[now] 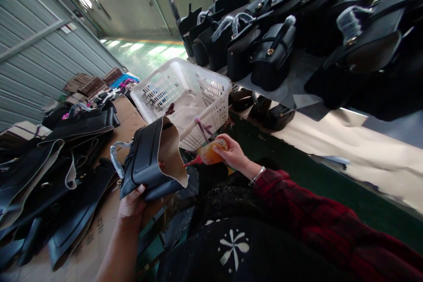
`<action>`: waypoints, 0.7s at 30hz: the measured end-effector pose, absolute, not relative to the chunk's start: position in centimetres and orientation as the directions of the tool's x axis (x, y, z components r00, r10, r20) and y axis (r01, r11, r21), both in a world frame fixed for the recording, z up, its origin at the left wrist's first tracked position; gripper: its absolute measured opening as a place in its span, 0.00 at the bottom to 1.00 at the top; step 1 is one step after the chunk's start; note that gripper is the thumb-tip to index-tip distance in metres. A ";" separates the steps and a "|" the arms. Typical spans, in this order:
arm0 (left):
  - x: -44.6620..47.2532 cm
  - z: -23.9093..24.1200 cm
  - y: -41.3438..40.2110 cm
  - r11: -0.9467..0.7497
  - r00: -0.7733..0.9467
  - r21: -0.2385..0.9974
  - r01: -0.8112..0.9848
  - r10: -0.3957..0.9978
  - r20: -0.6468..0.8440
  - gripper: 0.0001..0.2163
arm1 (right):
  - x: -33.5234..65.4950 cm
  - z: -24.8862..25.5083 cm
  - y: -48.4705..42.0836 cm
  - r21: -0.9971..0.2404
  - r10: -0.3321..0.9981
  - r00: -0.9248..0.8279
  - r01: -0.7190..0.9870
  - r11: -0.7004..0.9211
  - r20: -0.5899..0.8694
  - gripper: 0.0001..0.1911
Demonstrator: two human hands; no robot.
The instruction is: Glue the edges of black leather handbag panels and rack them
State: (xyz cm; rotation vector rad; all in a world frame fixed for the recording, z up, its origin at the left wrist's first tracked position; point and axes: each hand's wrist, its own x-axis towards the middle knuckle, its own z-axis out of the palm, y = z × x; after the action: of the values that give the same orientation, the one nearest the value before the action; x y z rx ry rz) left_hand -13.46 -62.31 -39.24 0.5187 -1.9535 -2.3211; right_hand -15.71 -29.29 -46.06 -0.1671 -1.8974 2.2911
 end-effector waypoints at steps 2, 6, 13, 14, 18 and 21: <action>-13.5 -39.2 -62.2 -0.191 -0.941 0.967 -0.167 -0.263 -0.214 0.32 | -15.3 -46.3 -29.0 -0.985 0.173 -0.985 -0.041 -0.168 0.011 0.23; -13.4 -39.3 -62.4 -0.207 -0.943 0.966 -0.157 -0.259 -0.209 0.29 | -14.1 -46.9 -28.7 -0.985 0.127 -0.992 0.004 -0.170 -0.026 0.24; -13.3 -39.2 -62.2 -0.219 -0.949 0.965 -0.141 -0.248 -0.195 0.25 | -13.3 -47.2 -28.4 -0.986 0.128 -0.990 0.034 -0.166 -0.056 0.25; -13.3 -39.1 -62.2 -0.222 -0.949 0.964 -0.147 -0.244 -0.201 0.25 | -13.5 -47.1 -28.3 -0.989 0.160 -0.987 0.007 -0.146 -0.030 0.25; -13.4 -39.2 -62.3 -0.236 -0.947 0.957 -0.166 -0.232 -0.222 0.24 | -14.4 -46.1 -28.5 -0.991 0.248 -0.968 -0.076 -0.113 0.046 0.23; -13.6 -39.4 -62.4 -0.231 -0.947 0.960 -0.156 -0.241 -0.212 0.26 | -15.0 -45.9 -29.3 -0.986 0.235 -0.971 -0.082 -0.145 0.046 0.25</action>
State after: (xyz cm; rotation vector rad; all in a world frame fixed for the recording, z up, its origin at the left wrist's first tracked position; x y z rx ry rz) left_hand -13.56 -62.38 -39.38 0.4946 -1.9127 -2.3710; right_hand -15.01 -29.29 -45.86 -0.1747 -1.9019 2.2236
